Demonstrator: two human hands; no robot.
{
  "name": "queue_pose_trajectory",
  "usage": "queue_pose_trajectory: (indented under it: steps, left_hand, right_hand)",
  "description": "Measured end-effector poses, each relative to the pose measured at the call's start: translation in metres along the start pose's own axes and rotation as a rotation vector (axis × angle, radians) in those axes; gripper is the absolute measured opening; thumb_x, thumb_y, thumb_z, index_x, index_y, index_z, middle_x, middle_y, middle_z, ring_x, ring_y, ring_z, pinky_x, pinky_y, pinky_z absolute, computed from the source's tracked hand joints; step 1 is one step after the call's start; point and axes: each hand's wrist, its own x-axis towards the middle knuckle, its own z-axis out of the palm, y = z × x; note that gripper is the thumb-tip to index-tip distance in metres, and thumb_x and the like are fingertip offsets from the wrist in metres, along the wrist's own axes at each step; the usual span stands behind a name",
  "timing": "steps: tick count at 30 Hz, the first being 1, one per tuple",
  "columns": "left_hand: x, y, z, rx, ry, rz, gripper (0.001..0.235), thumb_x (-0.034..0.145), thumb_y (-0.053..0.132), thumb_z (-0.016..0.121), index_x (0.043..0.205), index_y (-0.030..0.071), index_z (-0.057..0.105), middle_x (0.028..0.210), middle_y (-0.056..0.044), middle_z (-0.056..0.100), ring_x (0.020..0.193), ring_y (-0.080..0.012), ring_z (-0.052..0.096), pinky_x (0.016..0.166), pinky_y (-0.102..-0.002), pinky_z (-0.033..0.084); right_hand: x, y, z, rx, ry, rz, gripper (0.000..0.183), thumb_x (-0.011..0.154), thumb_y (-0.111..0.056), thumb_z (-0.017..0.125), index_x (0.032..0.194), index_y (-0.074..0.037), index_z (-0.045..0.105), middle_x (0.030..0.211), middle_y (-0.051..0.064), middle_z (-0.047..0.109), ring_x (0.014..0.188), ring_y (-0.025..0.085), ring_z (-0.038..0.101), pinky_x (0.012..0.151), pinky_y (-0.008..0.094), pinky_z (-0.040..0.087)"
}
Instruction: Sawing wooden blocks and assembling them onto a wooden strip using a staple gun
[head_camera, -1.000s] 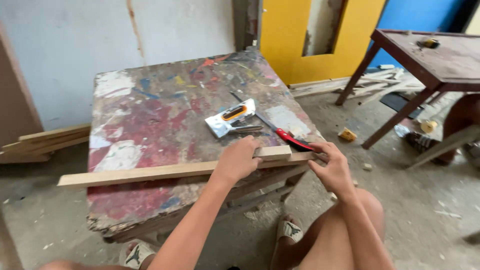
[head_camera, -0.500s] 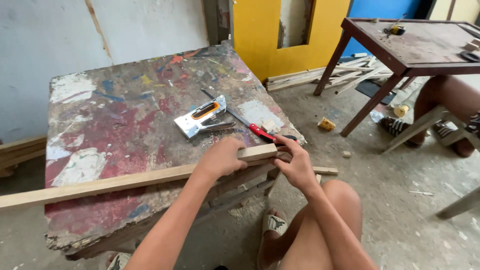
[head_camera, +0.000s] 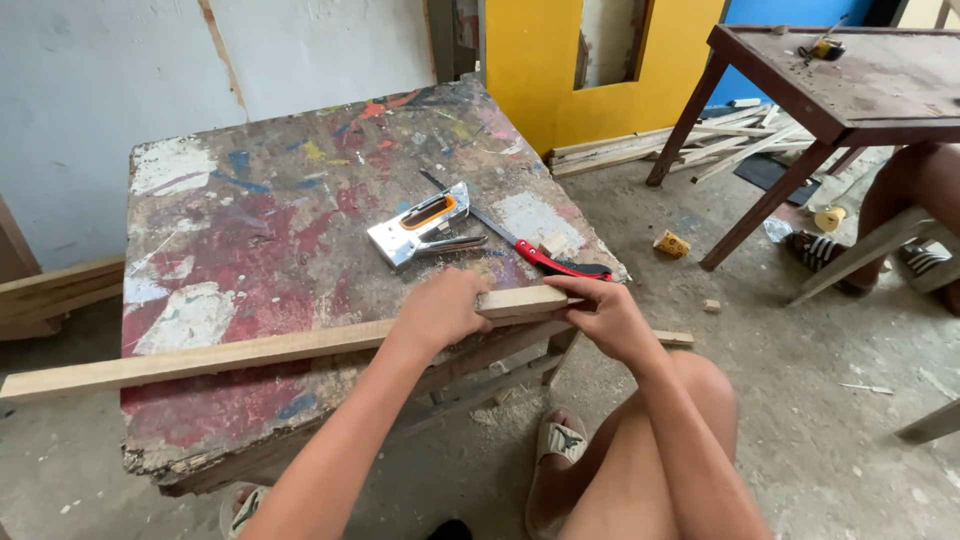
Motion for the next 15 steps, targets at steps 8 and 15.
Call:
queue_pose_trajectory:
  steps: [8, 15]
  left_hand:
    - [-0.010, 0.003, 0.011, -0.016, 0.090, 0.043, 0.027, 0.084, 0.019, 0.071, 0.109, 0.012, 0.078, 0.099, -0.019, 0.076, 0.099, -0.0439, 0.073, 0.087, -0.052, 0.060]
    - [-0.016, 0.003, 0.021, 0.003, 0.132, 0.135, 0.038, 0.089, 0.024, 0.068, 0.123, 0.006, 0.065, 0.108, -0.021, 0.072, 0.106, -0.0447, 0.069, 0.091, -0.056, 0.058]
  right_hand:
    - [0.005, 0.028, 0.001, 0.062, -0.023, 0.031, 0.057, 0.074, 0.010, 0.080, 0.127, -0.010, 0.074, 0.115, 0.012, 0.078, 0.106, 0.014, 0.067, 0.092, 0.034, 0.058]
    - [0.007, 0.035, 0.000, 0.112, -0.010, 0.046, 0.060, 0.075, 0.013, 0.078, 0.130, -0.011, 0.073, 0.118, 0.013, 0.077, 0.105, 0.013, 0.067, 0.092, 0.033, 0.058]
